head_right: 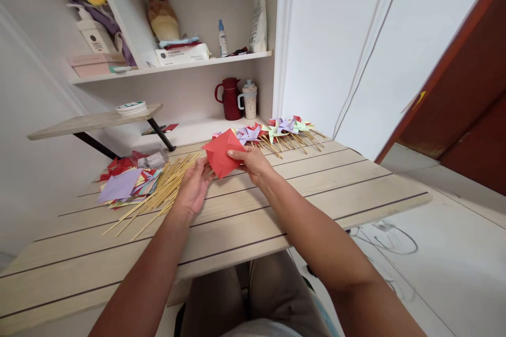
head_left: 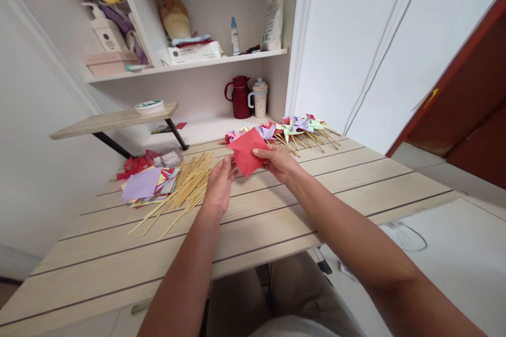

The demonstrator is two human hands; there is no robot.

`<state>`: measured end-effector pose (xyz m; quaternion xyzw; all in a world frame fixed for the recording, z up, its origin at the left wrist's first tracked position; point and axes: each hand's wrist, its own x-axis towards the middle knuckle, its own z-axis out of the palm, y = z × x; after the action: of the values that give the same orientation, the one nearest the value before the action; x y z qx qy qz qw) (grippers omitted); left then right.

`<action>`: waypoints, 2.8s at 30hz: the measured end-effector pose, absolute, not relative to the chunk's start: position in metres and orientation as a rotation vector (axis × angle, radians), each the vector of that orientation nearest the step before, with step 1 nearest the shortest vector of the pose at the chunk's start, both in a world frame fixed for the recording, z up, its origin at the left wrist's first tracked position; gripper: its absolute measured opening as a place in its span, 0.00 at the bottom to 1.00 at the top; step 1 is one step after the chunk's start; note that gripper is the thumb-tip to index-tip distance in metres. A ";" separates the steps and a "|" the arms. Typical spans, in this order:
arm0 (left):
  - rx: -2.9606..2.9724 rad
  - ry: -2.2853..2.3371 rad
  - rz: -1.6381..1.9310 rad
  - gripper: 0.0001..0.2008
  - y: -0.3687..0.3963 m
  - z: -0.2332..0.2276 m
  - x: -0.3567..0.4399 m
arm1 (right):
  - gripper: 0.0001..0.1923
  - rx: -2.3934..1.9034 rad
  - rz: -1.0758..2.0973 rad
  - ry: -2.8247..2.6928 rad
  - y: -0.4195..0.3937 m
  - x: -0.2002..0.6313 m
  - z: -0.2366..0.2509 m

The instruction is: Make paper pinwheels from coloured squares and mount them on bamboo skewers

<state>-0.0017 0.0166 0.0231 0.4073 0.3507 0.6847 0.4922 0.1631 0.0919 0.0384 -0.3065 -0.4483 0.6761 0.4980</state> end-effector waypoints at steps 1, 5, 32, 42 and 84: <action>0.958 0.839 1.674 0.25 0.016 0.023 -0.002 | 0.16 -0.727 1.656 -1.082 0.092 0.164 0.038; 0.882 0.813 1.667 0.25 0.017 0.023 -0.007 | 0.17 -0.695 1.689 -1.112 0.091 0.165 0.039; 0.937 0.948 1.497 0.20 0.015 0.018 0.001 | 0.14 -0.798 1.539 -1.278 0.083 0.156 0.039; 0.879 1.013 1.594 0.20 0.017 0.018 0.000 | 0.15 -0.763 1.561 -1.311 0.082 0.155 0.036; 1.045 1.091 1.769 0.22 0.017 0.018 0.004 | 0.12 -0.813 1.473 -1.346 0.076 0.155 0.044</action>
<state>0.0036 0.0167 0.0181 0.4124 0.4307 0.6980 0.3965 0.1555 0.0757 0.0445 -0.3324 -0.5501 0.6020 0.4737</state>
